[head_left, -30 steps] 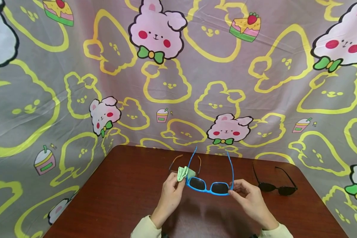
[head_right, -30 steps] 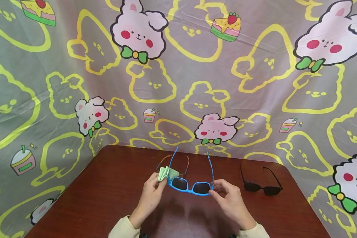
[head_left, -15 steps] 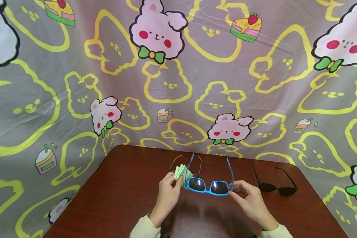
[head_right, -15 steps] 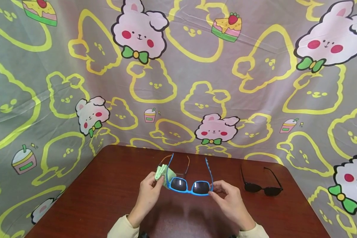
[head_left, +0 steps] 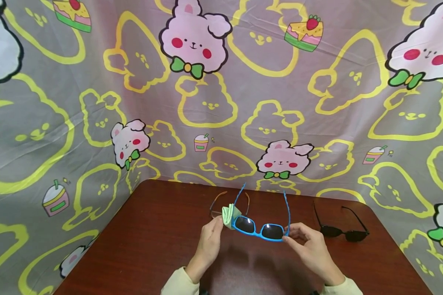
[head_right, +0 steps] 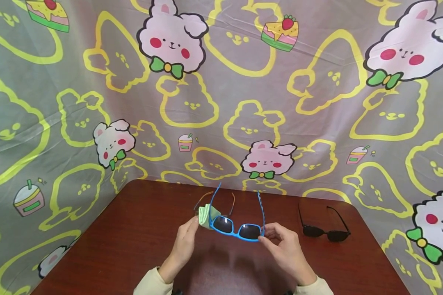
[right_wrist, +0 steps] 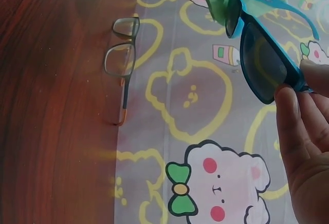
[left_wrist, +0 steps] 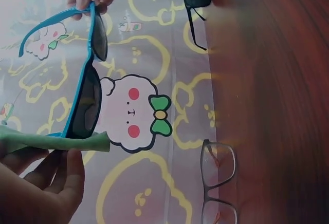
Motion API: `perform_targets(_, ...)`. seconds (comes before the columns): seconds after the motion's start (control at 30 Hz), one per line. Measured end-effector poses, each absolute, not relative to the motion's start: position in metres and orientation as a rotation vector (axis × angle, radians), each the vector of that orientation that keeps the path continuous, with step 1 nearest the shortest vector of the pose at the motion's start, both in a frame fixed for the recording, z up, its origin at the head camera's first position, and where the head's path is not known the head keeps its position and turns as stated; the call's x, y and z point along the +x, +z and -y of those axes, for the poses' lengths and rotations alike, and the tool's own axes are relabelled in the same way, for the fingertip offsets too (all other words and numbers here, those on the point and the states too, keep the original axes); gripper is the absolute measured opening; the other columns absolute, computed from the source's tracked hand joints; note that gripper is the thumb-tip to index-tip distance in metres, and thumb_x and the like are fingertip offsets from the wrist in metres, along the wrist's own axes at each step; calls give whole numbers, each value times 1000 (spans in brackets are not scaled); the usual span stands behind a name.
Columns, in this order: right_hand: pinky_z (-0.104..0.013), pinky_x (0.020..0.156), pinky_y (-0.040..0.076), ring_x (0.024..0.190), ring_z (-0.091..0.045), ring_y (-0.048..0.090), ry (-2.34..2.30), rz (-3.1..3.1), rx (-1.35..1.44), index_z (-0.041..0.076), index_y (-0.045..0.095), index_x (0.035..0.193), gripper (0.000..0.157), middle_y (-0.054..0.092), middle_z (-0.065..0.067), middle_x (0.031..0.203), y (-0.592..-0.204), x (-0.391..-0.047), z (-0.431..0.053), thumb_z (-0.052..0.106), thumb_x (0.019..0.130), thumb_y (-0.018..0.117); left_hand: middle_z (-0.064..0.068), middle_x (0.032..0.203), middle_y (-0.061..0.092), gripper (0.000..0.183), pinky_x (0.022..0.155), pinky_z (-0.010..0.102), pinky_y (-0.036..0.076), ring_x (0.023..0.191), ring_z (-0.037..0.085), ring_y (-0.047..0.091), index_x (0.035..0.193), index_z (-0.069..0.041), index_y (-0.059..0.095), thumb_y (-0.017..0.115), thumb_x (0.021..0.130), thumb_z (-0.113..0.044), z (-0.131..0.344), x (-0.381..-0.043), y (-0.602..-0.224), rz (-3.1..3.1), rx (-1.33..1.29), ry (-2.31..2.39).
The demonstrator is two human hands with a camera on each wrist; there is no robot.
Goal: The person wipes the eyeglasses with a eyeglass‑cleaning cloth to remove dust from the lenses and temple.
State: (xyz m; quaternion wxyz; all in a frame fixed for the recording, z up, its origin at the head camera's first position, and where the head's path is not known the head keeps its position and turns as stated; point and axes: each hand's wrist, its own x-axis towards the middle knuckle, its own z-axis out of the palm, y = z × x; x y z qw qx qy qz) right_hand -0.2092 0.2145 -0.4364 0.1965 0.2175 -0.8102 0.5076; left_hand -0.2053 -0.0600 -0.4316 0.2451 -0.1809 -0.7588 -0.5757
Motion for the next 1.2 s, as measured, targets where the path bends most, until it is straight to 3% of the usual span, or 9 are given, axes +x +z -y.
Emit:
perform_targets(0.13, -25, 58, 54, 68, -9, 64, 1438, 2272, 609, 3, 65, 93, 23, 66, 2, 78, -437, -209, -215, -6, 74, 74, 18, 98, 68, 19, 79, 29, 52, 90, 17, 63, 104, 7, 65, 58, 87, 8, 55, -205, -425, 2018, -434, -1820)
perform_targets(0.27, -25, 59, 54, 69, -10, 64, 1447, 2277, 620, 4, 65, 93, 22, 67, 1, 79, -436, -208, -215, -5, 76, 74, 16, 98, 66, 21, 75, 27, 53, 86, 20, 65, 104, 4, 65, 66, 83, 5, 55, -216, -440, 2006, -381, -1902)
perform_targets(0.53, -26, 58, 54, 70, -11, 64, 1469, 2270, 658, 4, 64, 96, 20, 67, -2, 80, -433, -206, -213, -2, 79, 72, 0, 98, 69, 19, 78, 28, 51, 90, 11, 64, 103, -10, 71, 67, 88, -21, 57, -218, -448, 2178, -424, -1606)
perform_targets(0.7, -25, 57, 53, 69, -10, 64, 1441, 2267, 670, 5, 65, 95, 22, 66, -1, 78, -435, -206, -213, -4, 76, 74, -8, 84, 68, 19, 70, 25, 49, 76, 5, 60, 99, -17, 72, 67, 87, -31, 57, -216, -448, 2243, -390, -1502)
perform_targets(0.9, -22, 56, 52, 68, -8, 64, 1346, 2226, 767, 5, 65, 95, 23, 66, -2, 77, -439, -208, -211, -2, 76, 75, -15, 73, 63, 17, 60, 23, 44, 62, 3, 50, 96, -23, 73, 66, 87, -35, 57, -216, -447, 2288, -295, -1396)
perform_targets(1.07, -19, 56, 51, 67, -8, 64, 1291, 2178, 841, 4, 65, 98, 25, 66, -5, 76, -440, -208, -210, -1, 76, 75, -14, 77, 69, 10, 60, 26, 46, 67, 5, 60, 91, -24, 73, 68, 86, -31, 55, -216, -448, 2284, -255, -1253)
perform_targets(1.2, -20, 56, 51, 67, -9, 64, 1306, 2183, 857, 3, 65, 101, 28, 67, -3, 77, -440, -207, -208, -4, 75, 74, -12, 71, 68, 5, 54, 27, 44, 59, 6, 59, 86, -23, 73, 71, 82, -26, 54, -216, -449, 2248, -222, -1134)
